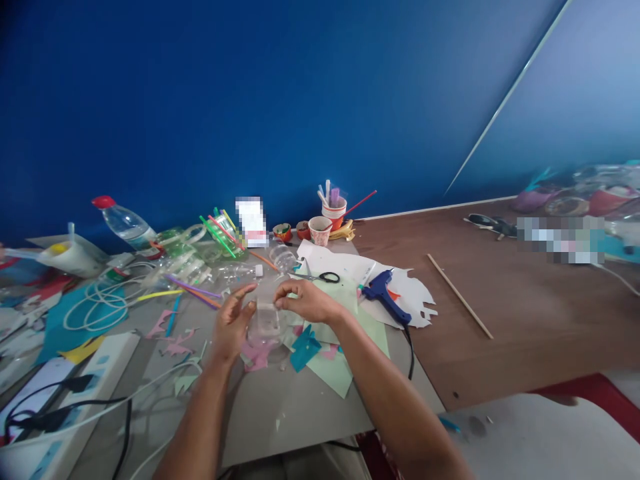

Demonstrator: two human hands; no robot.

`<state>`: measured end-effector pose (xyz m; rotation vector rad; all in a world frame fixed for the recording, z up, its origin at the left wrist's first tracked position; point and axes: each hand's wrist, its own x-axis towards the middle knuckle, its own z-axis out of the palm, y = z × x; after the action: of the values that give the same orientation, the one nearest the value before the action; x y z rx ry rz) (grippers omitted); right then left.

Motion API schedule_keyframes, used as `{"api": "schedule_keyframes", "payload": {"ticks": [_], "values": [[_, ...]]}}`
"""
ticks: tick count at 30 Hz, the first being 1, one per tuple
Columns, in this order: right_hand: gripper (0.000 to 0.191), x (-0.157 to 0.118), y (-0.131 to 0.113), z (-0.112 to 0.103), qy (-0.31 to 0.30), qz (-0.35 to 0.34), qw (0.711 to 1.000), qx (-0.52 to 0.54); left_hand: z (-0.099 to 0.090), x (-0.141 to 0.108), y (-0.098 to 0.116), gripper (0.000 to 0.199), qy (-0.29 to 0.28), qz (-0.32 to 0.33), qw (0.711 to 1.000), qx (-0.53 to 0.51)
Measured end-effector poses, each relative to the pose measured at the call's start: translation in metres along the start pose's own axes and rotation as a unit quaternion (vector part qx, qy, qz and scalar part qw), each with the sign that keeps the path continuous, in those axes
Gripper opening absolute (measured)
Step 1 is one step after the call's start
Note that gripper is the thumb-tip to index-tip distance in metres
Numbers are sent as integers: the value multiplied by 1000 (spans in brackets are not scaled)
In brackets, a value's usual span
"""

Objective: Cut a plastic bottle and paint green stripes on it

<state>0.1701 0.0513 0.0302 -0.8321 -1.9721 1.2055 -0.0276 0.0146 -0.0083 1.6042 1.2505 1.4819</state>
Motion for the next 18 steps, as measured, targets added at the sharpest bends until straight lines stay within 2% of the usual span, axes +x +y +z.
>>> {"api": "schedule_keyframes", "payload": {"ticks": [3, 5, 7, 10, 14, 18], "values": [[11, 2, -1, 7, 87, -33, 991, -94, 1, 0, 4, 19, 103, 102, 981, 126], [13, 3, -1, 13, 141, -78, 973, -163, 4, -2, 6, 16, 128, 143, 963, 191], [13, 3, 0, 18, 169, -111, 955, -218, 8, -5, 8, 14, 118, 166, 948, 244], [12, 2, 3, 27, 183, -124, 941, -255, 13, -8, 9, 14, 99, 181, 931, 300], [13, 2, 6, 37, 194, -112, 947, -230, 17, -9, 6, 12, 121, 198, 913, 334], [13, 2, 6, 40, 184, -96, 961, -180, 16, -10, 4, 14, 116, 210, 913, 329]]}}
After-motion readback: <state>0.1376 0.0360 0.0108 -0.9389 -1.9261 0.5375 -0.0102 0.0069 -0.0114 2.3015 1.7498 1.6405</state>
